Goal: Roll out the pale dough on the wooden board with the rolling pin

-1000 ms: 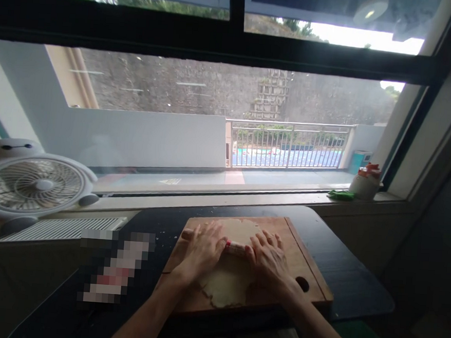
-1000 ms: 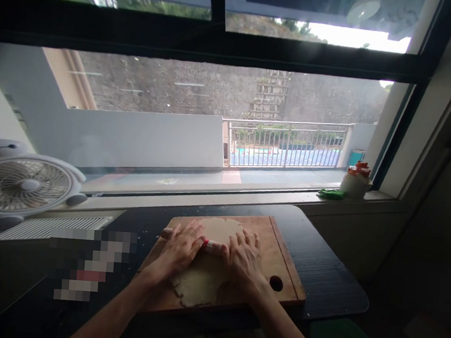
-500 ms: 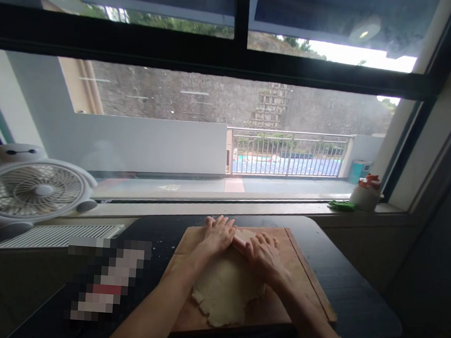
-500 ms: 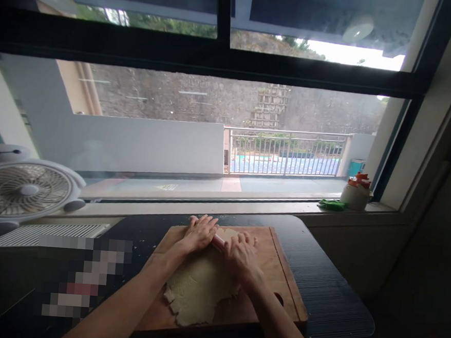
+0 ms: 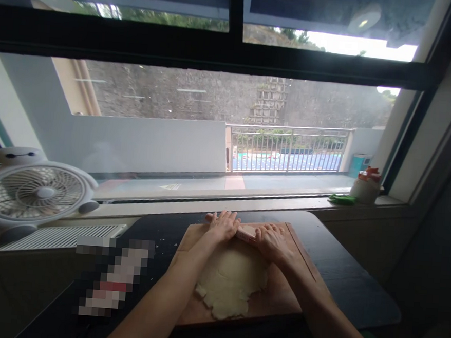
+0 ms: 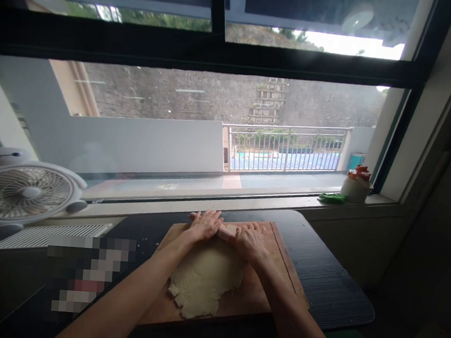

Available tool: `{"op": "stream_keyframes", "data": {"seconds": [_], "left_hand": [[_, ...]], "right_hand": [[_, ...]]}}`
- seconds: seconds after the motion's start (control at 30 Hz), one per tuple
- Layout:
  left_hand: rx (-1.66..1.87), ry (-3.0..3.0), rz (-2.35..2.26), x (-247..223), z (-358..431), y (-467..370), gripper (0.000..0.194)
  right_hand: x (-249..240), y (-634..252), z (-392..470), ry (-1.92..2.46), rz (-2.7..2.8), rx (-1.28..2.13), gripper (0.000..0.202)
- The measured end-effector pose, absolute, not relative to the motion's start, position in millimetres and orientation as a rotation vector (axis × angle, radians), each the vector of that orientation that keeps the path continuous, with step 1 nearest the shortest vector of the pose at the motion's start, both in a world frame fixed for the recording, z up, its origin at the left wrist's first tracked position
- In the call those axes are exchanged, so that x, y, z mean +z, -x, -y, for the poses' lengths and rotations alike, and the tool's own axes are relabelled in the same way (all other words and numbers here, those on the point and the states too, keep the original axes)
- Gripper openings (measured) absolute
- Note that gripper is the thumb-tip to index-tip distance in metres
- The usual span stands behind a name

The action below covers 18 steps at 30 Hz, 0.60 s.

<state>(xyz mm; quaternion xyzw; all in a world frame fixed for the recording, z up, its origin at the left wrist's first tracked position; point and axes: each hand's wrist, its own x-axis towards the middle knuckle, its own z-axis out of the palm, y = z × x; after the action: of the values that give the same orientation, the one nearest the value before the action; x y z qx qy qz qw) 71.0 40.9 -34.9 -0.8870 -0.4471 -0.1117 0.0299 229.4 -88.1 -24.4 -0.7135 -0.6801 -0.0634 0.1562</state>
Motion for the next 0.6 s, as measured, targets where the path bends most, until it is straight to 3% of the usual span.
{"op": "stream_keyframes", "data": {"seconds": [0.13, 0.37, 0.6], "left_hand": [[-0.357, 2.731, 1.410, -30.4, -47.4, -82.4, 0.052], [-0.280, 2.753, 1.342, -36.4, -5.5, -25.7, 0.052], [-0.254, 2.733, 1.405, -35.5, -24.3, -38.8, 0.052]], "right_hand": [[-30.6, -226.6, 89.1, 2.035, 1.941, -0.203, 0.039], [-51.0, -188.7, 121.7, 1.877, 1.934, -0.229, 0.038], [-33.8, -210.4, 96.7, 1.999, 1.948, -0.184, 0.044]]}}
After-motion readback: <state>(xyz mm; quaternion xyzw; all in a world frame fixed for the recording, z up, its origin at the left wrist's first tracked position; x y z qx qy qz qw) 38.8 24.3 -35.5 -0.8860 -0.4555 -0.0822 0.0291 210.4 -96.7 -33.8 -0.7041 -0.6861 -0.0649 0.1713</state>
